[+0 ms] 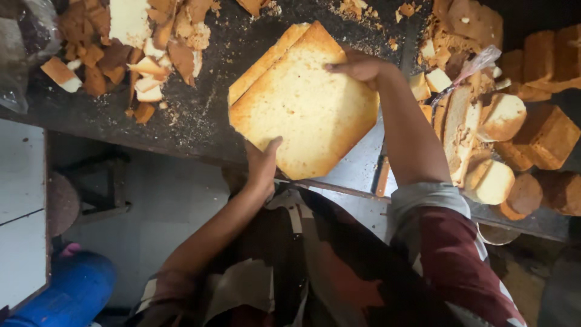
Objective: The person trims the crusts and edges from bread slabs using a knife and turns them by hand.
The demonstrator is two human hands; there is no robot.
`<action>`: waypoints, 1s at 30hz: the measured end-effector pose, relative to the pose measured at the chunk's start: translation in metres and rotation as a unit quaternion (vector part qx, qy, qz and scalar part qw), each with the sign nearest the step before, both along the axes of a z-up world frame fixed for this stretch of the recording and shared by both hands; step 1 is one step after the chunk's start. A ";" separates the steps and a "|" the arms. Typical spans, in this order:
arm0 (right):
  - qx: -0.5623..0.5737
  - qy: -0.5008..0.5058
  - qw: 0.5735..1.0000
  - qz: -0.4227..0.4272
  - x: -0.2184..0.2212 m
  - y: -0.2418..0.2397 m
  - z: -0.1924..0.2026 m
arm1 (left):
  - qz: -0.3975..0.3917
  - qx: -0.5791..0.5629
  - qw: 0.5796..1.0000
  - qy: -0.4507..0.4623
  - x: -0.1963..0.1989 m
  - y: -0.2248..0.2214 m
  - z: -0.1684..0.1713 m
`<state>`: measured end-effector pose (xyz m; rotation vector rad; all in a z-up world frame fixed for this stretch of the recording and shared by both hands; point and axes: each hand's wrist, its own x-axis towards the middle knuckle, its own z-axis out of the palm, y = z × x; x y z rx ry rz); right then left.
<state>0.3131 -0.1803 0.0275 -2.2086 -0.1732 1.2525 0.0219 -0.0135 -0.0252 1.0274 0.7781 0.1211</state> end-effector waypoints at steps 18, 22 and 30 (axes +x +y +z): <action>0.278 -0.009 0.868 -0.412 -0.158 -0.028 -0.042 | -0.424 0.064 0.880 0.202 0.115 0.145 0.030; 0.264 -0.105 0.779 -0.559 -0.214 0.001 -0.045 | -0.604 0.183 0.758 0.163 0.190 0.159 0.025; 0.267 -0.060 0.762 -0.587 -0.267 -0.015 -0.079 | -0.660 0.372 0.639 0.132 0.242 0.145 0.037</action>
